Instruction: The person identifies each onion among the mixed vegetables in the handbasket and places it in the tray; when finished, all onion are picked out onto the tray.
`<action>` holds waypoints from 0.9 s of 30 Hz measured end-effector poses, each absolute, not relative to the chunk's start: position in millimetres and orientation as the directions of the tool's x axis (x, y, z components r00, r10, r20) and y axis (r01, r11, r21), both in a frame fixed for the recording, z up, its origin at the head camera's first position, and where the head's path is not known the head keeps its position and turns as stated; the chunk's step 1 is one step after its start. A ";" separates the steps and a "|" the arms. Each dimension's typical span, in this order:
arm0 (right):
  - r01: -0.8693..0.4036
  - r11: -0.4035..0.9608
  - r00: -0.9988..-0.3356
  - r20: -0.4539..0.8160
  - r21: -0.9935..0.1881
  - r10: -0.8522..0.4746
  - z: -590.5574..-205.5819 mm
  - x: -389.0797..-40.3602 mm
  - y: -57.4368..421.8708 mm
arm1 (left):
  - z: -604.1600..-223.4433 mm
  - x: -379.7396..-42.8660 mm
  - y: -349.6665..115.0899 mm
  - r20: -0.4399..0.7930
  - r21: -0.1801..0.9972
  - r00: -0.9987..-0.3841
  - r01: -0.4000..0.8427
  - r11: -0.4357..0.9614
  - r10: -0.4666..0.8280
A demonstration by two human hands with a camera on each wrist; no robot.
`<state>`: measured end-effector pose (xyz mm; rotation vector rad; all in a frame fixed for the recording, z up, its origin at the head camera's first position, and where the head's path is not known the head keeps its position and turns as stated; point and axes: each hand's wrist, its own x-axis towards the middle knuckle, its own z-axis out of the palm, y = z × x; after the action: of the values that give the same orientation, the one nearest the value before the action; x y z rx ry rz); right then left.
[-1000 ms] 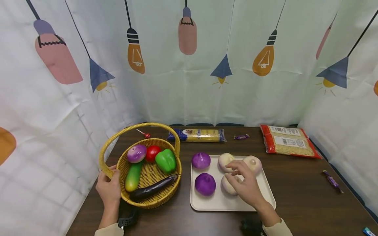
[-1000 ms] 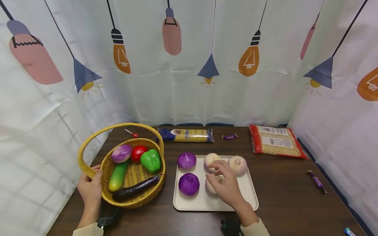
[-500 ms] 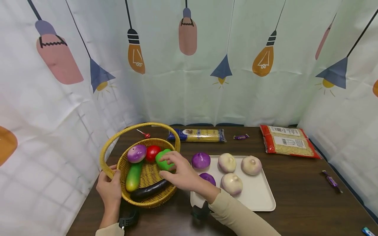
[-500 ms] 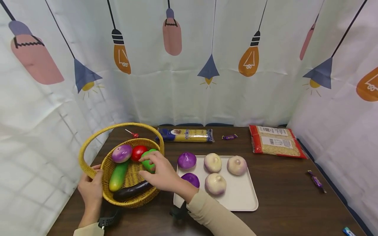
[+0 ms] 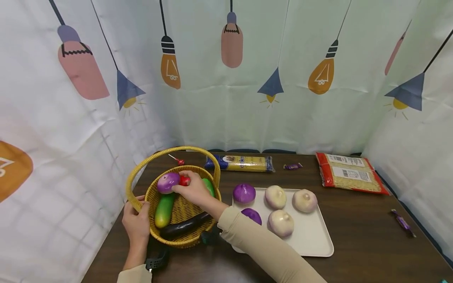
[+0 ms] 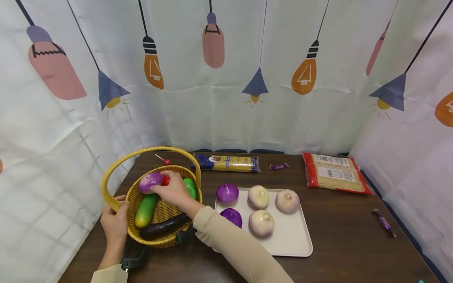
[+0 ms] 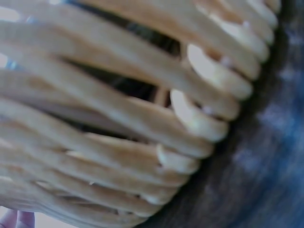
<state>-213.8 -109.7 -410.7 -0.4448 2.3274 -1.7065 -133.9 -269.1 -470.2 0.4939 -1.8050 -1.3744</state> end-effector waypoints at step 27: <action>-0.058 0.217 -0.877 -0.054 -0.975 -0.477 -438.1 -222.2 -153.7 | -488.2 -140.4 -279.5 0.376 0.921 -0.571 0.147 0.360 -0.729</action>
<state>-222.2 -153.7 -438.1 -0.4983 2.1543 -1.7023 -140.4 -279.5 -488.2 0.5130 -1.7894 -1.3249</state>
